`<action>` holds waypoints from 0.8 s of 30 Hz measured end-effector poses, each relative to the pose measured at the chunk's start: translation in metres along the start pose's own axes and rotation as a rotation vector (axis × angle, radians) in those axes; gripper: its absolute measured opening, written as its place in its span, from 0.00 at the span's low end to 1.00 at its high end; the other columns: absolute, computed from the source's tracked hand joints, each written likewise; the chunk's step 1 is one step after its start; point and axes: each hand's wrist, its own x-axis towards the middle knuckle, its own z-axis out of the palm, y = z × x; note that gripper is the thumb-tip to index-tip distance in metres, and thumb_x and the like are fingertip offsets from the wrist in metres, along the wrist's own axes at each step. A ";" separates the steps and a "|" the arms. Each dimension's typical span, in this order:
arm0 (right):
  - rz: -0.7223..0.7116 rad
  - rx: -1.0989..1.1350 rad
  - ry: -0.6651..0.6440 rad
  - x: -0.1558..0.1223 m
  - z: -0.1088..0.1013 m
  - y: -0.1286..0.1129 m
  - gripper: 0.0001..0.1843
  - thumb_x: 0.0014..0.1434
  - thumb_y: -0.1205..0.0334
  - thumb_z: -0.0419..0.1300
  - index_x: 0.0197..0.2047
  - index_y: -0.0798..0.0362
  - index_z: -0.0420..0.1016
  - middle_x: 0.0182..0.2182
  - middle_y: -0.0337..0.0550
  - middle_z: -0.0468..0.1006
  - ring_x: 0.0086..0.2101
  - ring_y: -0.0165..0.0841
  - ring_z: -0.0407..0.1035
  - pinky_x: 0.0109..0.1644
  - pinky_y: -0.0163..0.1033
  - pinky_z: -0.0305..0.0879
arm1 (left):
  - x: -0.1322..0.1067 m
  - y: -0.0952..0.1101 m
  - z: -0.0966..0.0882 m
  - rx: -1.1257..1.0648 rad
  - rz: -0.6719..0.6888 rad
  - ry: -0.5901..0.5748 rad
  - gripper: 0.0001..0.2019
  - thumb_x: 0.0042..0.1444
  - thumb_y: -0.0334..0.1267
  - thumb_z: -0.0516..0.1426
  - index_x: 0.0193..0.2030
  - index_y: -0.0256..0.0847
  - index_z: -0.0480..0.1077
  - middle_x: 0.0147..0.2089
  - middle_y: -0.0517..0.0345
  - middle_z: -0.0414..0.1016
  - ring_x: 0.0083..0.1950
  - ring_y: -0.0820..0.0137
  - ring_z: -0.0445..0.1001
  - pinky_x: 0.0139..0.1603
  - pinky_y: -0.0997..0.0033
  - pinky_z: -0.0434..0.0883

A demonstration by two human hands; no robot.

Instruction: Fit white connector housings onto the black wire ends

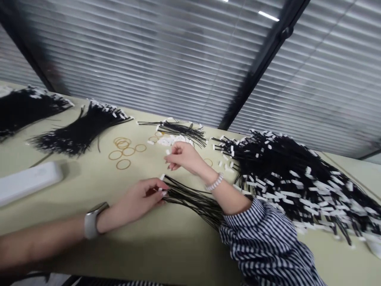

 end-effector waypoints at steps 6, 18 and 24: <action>-0.034 0.228 -0.012 -0.056 0.008 0.011 0.19 0.50 0.61 0.62 0.45 0.51 0.65 0.26 0.35 0.74 0.31 0.28 0.72 0.37 0.37 0.70 | -0.008 -0.008 0.006 -0.303 -0.233 -0.081 0.09 0.56 0.38 0.52 0.40 0.36 0.64 0.32 0.59 0.70 0.31 0.73 0.73 0.34 0.72 0.71; -0.052 0.326 0.031 -0.063 0.042 0.025 0.14 0.45 0.64 0.66 0.37 0.56 0.72 0.26 0.36 0.71 0.26 0.24 0.64 0.30 0.31 0.62 | -0.015 -0.009 0.008 -0.144 -0.230 -0.057 0.07 0.53 0.37 0.54 0.37 0.37 0.66 0.30 0.61 0.72 0.31 0.73 0.73 0.33 0.74 0.70; 0.063 0.382 0.006 -0.062 0.045 0.030 0.09 0.42 0.62 0.68 0.28 0.58 0.77 0.28 0.43 0.79 0.28 0.27 0.71 0.34 0.32 0.67 | -0.013 -0.007 0.007 -0.084 -0.281 -0.042 0.07 0.52 0.37 0.54 0.35 0.36 0.68 0.30 0.59 0.73 0.30 0.72 0.73 0.32 0.75 0.69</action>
